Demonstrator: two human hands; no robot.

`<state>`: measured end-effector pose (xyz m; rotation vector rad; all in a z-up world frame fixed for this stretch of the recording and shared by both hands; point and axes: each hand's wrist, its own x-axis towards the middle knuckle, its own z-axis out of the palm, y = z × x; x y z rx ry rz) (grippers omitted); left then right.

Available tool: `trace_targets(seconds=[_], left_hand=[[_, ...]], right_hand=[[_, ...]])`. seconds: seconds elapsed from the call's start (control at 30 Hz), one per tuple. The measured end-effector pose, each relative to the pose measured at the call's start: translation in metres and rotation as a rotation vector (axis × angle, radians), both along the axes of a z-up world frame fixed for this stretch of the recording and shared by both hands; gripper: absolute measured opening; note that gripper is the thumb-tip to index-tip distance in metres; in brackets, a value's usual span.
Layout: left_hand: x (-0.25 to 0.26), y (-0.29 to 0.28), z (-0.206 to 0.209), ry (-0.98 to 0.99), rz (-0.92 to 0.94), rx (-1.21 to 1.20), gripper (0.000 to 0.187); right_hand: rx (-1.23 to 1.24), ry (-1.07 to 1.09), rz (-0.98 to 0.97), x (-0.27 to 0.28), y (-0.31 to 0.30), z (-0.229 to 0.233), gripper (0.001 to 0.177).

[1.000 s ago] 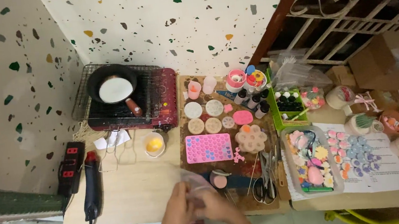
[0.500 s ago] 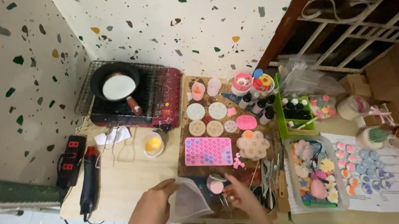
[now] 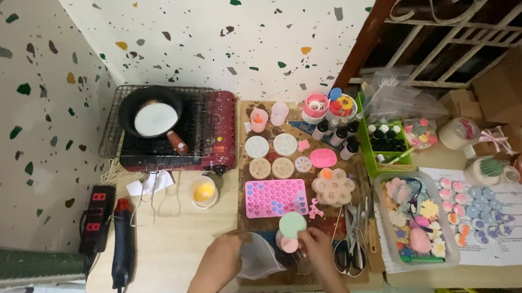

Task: Demolding small decorative wax pieces and sorting them into containers and bags.

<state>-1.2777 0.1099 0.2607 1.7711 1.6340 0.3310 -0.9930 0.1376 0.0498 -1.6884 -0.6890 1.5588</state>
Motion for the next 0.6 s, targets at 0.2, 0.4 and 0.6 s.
trace_targets(seconds=[0.2, 0.4, 0.6], left_hand=[[-0.004, 0.018, 0.006, -0.146, -0.028, -0.101, 0.061], [-0.013, 0.021, 0.011, -0.195, -0.093, -0.066, 0.064], [-0.014, 0.017, 0.020, -0.113, -0.087, -0.125, 0.068]], right_hand=[[0.609, -0.517, 0.395, -0.033, -0.029, 0.163, 0.019], [0.662, -0.717, 0.371, -0.039, -0.014, 0.149, 0.028], [0.371, -0.936, 0.602, -0.028, -0.017, 0.055, 0.054]])
